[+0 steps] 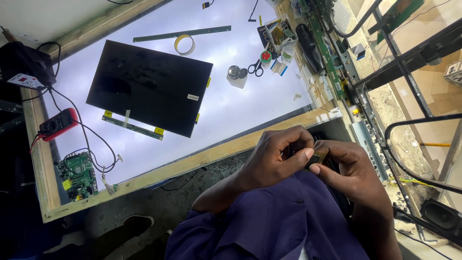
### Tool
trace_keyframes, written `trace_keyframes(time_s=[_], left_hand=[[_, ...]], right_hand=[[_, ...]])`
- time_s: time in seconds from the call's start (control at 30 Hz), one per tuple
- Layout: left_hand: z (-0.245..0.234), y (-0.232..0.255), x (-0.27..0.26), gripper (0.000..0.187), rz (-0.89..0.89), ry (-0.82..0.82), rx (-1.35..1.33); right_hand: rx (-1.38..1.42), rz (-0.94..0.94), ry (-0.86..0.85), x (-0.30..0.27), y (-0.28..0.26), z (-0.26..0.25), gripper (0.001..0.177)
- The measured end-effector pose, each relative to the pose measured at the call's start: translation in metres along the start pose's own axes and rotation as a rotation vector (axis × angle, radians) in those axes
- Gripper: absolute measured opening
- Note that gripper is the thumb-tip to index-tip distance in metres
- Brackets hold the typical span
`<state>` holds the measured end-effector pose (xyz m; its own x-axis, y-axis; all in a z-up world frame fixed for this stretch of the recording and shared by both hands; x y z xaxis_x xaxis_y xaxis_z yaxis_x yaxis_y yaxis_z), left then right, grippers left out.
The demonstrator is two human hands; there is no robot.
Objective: Applying adhesive tape to a screen component and assembling a television unit in a workshop.
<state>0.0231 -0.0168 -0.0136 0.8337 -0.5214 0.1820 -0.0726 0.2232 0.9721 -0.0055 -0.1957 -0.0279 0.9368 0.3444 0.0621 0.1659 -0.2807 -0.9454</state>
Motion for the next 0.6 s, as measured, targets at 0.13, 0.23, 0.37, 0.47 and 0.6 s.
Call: trace_keyframes(time_s=[0.13, 0.23, 0.37, 0.47, 0.6], left_hand=[[-0.005, -0.006, -0.002, 0.018, -0.003, 0.031, -0.019], [-0.007, -0.008, -0.003, 0.019, -0.009, 0.040, -0.031], [-0.012, -0.010, -0.003, 0.012, -0.023, 0.029, -0.036], [-0.017, -0.021, -0.008, 0.008, -0.018, 0.014, 0.021], [-0.034, -0.075, -0.016, 0.014, 0.006, 0.098, -0.067]], right_hand=[[0.001, 0.023, 0.029, -0.001, 0.010, 0.001, 0.013], [0.023, 0.042, 0.044, -0.001, 0.012, 0.003, 0.014], [-0.004, 0.055, 0.064, 0.003, 0.017, 0.006, 0.011], [0.081, 0.081, 0.042, 0.006, 0.031, 0.010, 0.012], [0.148, 0.045, 0.101, 0.017, 0.064, 0.026, 0.012]])
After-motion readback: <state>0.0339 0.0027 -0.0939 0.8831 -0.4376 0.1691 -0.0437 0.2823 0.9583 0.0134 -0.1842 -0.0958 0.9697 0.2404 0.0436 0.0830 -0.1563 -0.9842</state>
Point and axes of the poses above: each hand's wrist, its own x-axis towards the middle knuckle, its own z-axis out of the palm, y = z × x, the point moved 1 cm from there along x, towards the middle knuckle, and after that the axes turned 14 degrees about -x, right-handed, at the moved point
